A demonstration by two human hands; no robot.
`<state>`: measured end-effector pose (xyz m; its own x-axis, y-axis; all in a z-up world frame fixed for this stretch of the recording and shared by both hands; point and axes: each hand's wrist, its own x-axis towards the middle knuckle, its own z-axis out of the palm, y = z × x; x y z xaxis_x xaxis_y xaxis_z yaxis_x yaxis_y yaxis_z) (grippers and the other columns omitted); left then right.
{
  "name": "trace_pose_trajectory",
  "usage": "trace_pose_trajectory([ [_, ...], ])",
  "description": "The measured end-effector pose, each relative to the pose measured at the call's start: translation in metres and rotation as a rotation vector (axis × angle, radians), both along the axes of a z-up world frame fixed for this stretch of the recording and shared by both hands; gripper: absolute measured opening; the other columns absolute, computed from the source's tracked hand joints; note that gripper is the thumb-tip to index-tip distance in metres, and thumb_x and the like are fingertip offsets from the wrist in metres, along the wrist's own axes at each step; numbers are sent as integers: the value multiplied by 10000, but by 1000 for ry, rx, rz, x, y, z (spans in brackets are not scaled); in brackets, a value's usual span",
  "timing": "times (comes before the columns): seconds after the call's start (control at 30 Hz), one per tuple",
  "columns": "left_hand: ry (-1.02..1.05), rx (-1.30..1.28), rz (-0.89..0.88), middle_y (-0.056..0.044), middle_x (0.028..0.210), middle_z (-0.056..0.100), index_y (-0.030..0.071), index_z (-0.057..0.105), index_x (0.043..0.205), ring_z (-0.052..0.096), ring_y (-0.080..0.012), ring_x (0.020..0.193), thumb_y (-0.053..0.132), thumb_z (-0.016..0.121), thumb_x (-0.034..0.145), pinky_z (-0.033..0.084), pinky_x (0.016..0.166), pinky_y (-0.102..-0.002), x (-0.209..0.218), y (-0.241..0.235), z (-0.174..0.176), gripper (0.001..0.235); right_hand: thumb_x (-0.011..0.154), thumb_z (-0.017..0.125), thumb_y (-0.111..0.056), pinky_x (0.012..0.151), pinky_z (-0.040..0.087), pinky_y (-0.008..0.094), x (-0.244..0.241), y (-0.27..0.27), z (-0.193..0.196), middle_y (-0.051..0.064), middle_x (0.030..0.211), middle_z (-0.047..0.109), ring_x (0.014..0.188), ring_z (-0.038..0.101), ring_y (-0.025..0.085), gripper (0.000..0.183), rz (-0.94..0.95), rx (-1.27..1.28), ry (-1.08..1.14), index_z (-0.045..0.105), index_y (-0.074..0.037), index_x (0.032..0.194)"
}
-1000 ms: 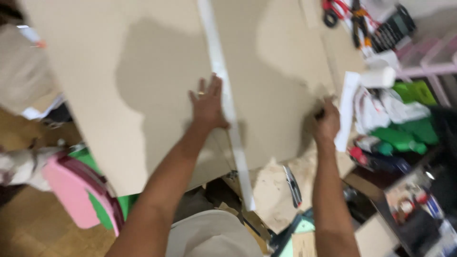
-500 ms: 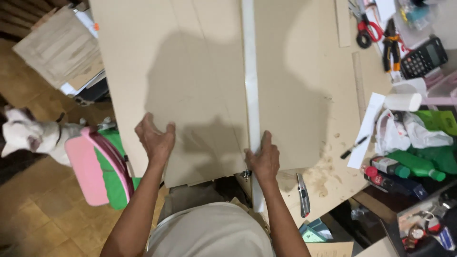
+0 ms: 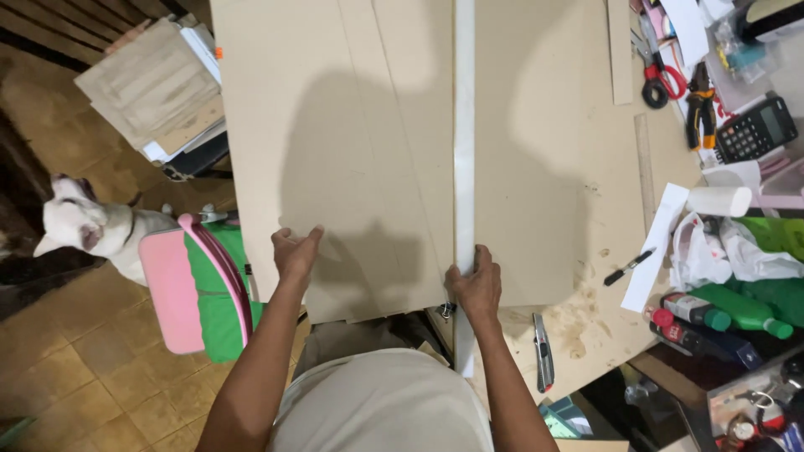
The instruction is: Measuring and cutting large boards using a straight edge and a utility knife on a cluttered workspace.
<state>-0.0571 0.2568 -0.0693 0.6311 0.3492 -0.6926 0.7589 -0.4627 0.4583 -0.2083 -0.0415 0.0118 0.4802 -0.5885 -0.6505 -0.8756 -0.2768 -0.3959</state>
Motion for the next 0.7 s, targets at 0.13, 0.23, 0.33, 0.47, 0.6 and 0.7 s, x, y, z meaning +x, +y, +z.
trace_pose_trajectory([
  [0.13, -69, 139, -30, -275, 1322, 483, 0, 463, 1422, 525, -479, 1269, 471, 821, 826, 441, 1058, -558, 7, 12, -12, 840, 846, 756, -302, 1033, 509, 518, -2, -4, -18, 217, 1225, 583, 1227, 613, 414, 751, -28, 23, -47, 442, -141, 1509],
  [0.23, -37, 216, -90, -326, 1404, 404, 0, 412, 1427, 429, -537, 1343, 538, 832, 796, 352, 1124, -594, 9, 13, -6, 929, 792, 799, -294, 1004, 531, 527, -5, -8, -29, 222, 1203, 620, 1195, 638, 427, 732, -43, -7, -73, 509, -117, 1441],
  [0.33, 2, 183, -81, -320, 1393, 413, 3, 372, 1430, 409, -526, 1361, 589, 806, 827, 345, 1120, -579, 9, 11, 7, 947, 761, 805, -291, 985, 545, 520, -7, -7, -17, 192, 1168, 625, 1164, 649, 415, 659, -53, -32, -74, 579, -99, 1350],
  [0.47, 4, 33, 72, -259, 1342, 523, 8, 419, 1429, 518, -447, 1317, 552, 804, 874, 456, 1068, -554, 14, 13, 24, 867, 789, 772, -289, 1007, 518, 538, -2, -3, -8, 200, 1144, 601, 1175, 623, 429, 591, -18, -32, -77, 576, -89, 1309],
  [0.6, 78, -107, 133, -264, 1314, 585, -51, 533, 1369, 578, -420, 1285, 501, 799, 876, 506, 1020, -513, 19, 2, 36, 787, 754, 795, -299, 1000, 527, 524, -5, -10, -19, 189, 1135, 627, 1169, 637, 414, 628, -3, -6, -86, 568, -102, 1305],
  [0.7, 38, -220, 162, -161, 1058, 660, 12, 670, 1229, 674, -253, 993, 449, 864, 831, 566, 810, -346, 16, 9, -1, 622, 738, 824, -320, 970, 535, 481, -5, -15, -21, 144, 1096, 644, 1126, 658, 357, 635, 4, 28, -91, 577, -126, 1289],
])
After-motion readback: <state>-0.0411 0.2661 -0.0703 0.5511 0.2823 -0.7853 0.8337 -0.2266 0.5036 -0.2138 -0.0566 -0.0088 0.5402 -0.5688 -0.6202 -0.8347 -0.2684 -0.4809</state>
